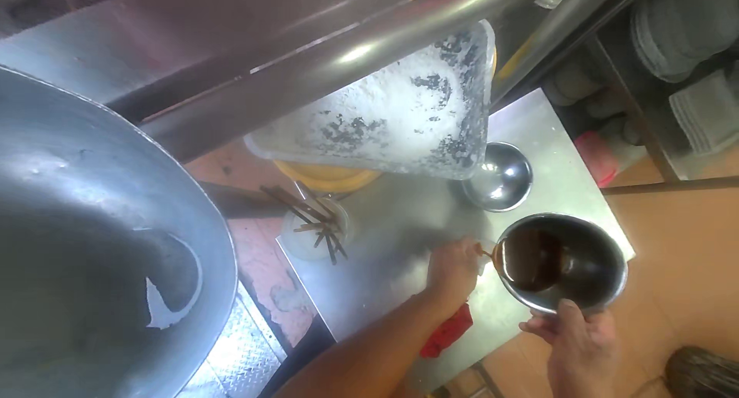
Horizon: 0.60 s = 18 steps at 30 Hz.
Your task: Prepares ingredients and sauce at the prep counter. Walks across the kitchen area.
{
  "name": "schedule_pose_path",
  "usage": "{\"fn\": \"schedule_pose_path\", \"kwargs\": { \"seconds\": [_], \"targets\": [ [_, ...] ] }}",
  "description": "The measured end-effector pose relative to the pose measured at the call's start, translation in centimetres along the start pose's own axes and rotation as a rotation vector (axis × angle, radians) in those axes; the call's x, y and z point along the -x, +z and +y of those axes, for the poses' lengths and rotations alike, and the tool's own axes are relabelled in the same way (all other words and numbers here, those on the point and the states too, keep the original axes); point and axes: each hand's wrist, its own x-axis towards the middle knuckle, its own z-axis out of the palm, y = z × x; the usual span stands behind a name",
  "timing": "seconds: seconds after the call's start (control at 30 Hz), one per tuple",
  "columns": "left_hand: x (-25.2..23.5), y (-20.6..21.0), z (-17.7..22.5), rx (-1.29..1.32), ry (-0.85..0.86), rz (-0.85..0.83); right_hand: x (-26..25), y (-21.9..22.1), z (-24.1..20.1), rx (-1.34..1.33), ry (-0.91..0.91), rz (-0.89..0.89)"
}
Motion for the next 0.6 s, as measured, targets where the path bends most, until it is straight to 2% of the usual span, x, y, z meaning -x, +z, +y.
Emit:
{"fn": "schedule_pose_path", "kwargs": {
  "seconds": [0.6],
  "targets": [
    [-0.55,0.77,-1.00,0.090,0.019,0.024,0.11,0.02,-0.46,0.022,-0.057,-0.003]
  ]
}}
